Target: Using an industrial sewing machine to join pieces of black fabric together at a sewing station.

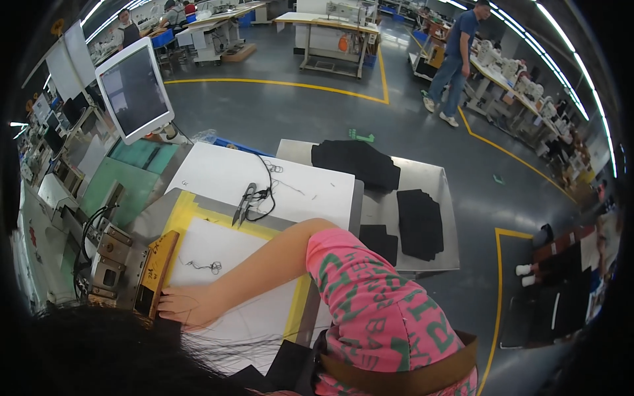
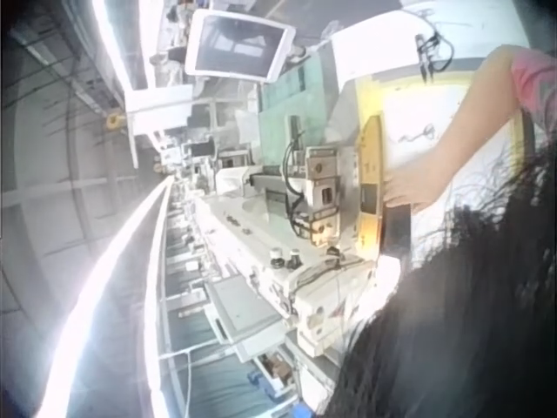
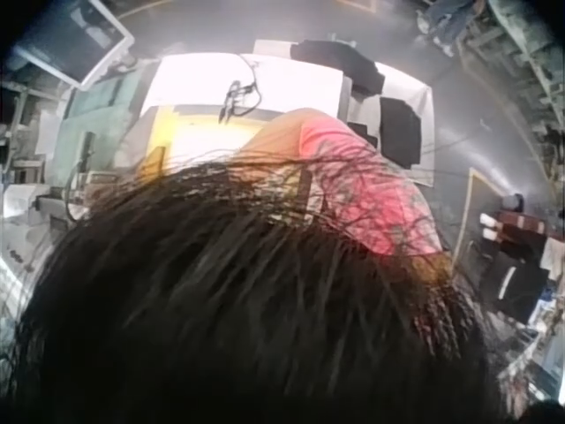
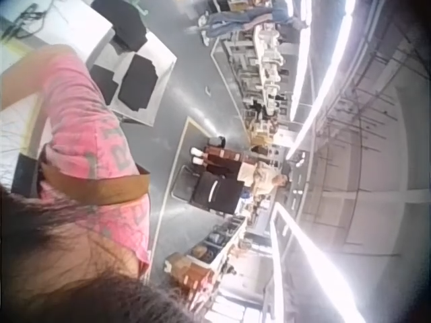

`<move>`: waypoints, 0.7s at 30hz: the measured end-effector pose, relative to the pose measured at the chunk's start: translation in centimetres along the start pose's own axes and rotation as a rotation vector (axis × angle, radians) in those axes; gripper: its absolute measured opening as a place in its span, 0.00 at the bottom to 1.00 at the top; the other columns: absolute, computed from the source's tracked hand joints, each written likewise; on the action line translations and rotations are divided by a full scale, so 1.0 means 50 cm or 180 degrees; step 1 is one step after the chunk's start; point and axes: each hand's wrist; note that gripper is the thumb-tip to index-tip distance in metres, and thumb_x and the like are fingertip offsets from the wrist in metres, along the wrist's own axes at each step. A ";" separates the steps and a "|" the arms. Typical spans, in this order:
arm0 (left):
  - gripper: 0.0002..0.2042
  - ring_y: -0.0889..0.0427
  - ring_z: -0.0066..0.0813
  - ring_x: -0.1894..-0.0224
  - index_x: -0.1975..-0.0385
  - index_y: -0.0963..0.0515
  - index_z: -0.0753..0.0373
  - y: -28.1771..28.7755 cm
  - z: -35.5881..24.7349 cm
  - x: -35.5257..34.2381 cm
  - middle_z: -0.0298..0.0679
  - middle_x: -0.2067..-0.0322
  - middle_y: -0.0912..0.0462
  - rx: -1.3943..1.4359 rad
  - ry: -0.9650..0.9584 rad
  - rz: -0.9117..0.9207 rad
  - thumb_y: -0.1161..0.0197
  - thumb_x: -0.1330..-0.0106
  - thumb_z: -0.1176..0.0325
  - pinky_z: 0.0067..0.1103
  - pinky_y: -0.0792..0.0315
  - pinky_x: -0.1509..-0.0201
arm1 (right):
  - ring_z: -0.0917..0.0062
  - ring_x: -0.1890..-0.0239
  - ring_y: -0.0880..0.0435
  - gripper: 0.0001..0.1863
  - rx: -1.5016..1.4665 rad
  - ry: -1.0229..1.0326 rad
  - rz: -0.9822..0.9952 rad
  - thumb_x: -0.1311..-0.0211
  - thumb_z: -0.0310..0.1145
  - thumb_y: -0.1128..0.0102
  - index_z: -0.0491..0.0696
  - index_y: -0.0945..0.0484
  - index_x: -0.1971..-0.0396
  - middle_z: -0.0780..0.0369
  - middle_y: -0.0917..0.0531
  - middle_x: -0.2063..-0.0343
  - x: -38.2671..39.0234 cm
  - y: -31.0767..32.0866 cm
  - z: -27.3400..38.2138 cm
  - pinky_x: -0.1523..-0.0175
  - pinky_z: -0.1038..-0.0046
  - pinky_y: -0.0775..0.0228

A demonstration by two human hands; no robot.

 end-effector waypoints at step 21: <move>0.34 0.40 0.52 0.34 0.40 0.35 0.63 0.094 -0.165 0.050 0.54 0.37 0.38 -0.2455 0.0562 0.0165 0.36 0.45 0.53 0.43 0.46 0.32 | 0.64 0.30 0.46 0.40 -0.0506 -0.0617 0.1423 0.36 0.53 0.51 0.35 0.44 0.36 0.50 0.40 0.35 -0.031 0.124 0.030 0.28 0.59 0.62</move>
Point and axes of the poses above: each hand's wrist, its own x-axis away from the middle knuckle, its own y-axis out of the back of the hand, z = x × y
